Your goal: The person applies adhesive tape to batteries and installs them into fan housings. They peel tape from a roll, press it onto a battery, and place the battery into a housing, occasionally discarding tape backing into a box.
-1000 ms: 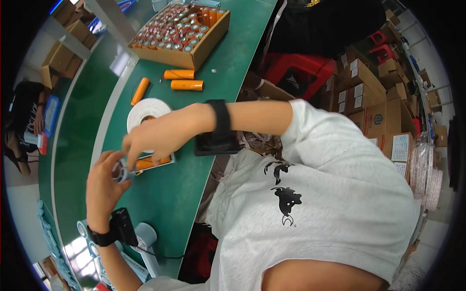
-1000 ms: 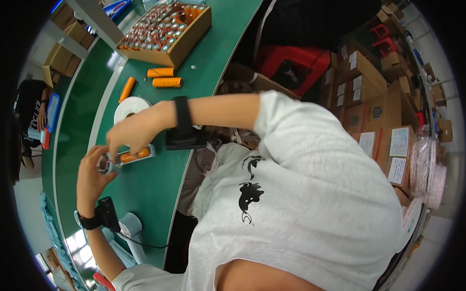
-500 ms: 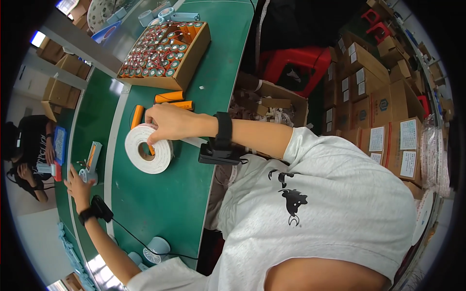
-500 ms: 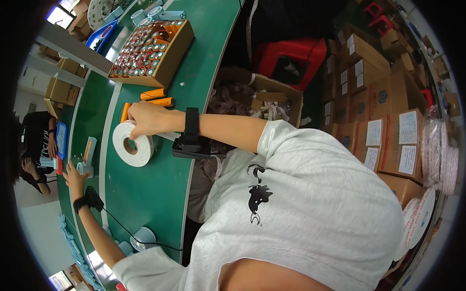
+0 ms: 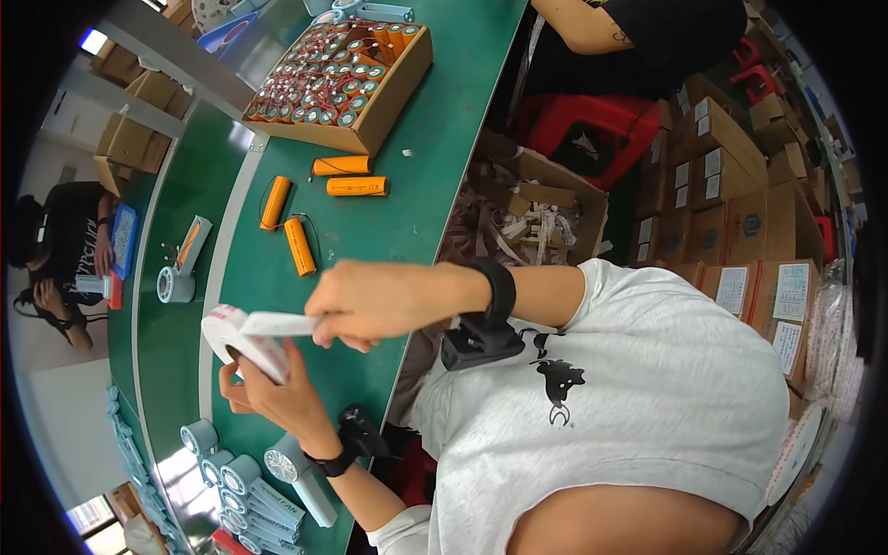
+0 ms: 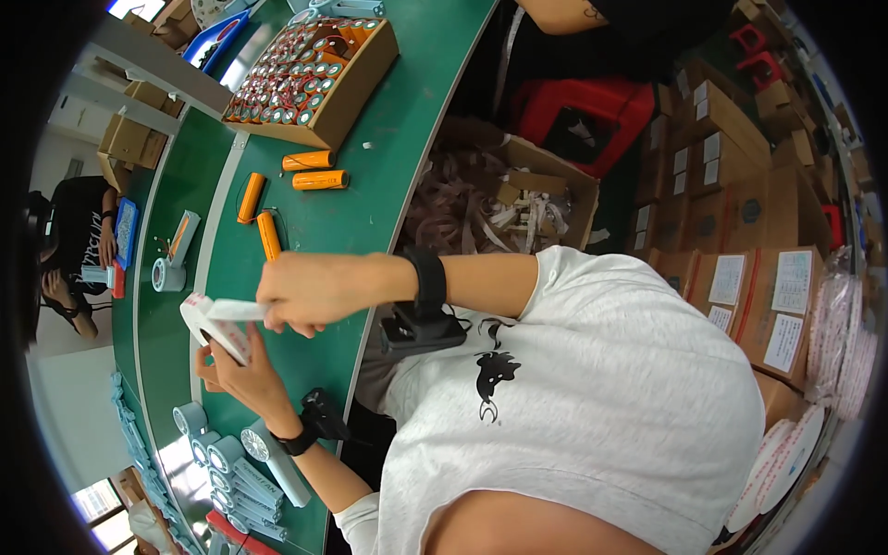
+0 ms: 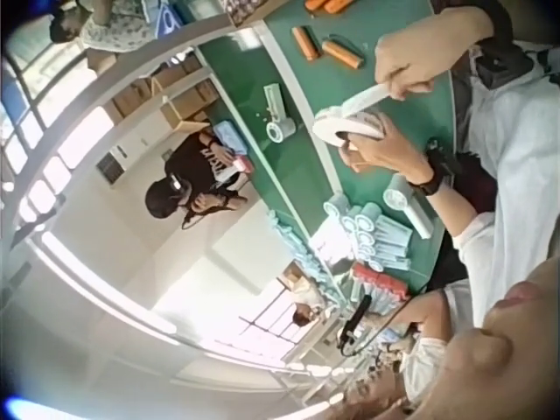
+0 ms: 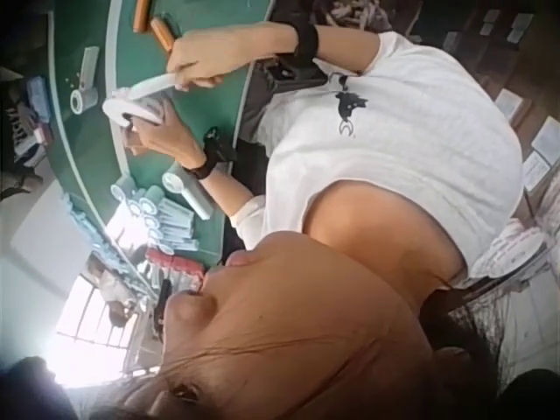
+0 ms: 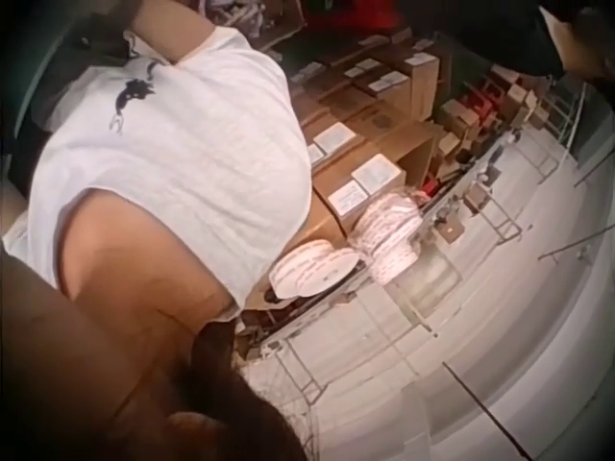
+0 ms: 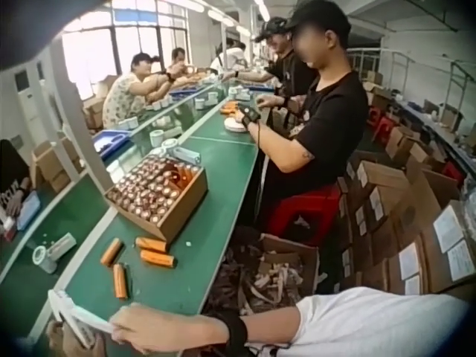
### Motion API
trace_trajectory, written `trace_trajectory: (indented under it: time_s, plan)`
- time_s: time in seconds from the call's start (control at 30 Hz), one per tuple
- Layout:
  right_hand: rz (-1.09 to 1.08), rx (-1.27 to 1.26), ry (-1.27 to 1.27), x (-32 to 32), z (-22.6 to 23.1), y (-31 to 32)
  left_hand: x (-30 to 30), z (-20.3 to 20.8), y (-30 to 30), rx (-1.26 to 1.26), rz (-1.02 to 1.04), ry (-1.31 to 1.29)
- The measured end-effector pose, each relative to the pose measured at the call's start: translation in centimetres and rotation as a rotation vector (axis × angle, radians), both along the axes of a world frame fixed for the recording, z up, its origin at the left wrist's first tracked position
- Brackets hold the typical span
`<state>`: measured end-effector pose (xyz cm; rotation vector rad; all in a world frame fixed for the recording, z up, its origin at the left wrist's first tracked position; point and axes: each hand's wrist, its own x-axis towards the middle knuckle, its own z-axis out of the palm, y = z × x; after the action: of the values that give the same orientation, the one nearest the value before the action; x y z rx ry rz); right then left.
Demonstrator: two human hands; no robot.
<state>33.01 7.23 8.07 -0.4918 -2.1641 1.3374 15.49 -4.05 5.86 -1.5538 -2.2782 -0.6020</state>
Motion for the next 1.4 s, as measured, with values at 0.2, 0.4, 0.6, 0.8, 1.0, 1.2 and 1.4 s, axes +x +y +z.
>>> trace_trajectory:
  time_s: [0.2,0.4,0.6,0.8,1.0,1.2,1.4]
  plan:
    - [0.612,0.164,-0.472,1.0,-0.8,-0.9,-10.1,-2.2,-1.6,-0.106,0.051,-0.176]
    - [-0.182,0.394,-0.538,-2.8,-1.2,5.3,-9.5,0.5,-1.4,0.033,-0.21,-0.23]
    - [-0.346,0.548,-0.565,-8.1,-5.5,5.5,-1.6,0.5,-2.0,0.07,-0.141,-0.353]
    - [-0.018,-0.046,0.152,-3.3,-3.3,3.2,1.7,-0.5,-2.9,0.143,-0.052,-0.461]
    - [0.099,-0.189,0.361,-2.5,-2.2,0.8,1.8,-2.2,-2.5,0.236,-0.034,-0.324]
    - [0.079,-0.345,0.193,-2.6,1.0,0.2,2.1,-2.3,-2.2,0.235,-0.048,-0.128]
    - [0.02,-0.17,0.213,-4.1,0.4,0.0,1.5,-1.5,-2.5,0.155,-0.082,0.0]
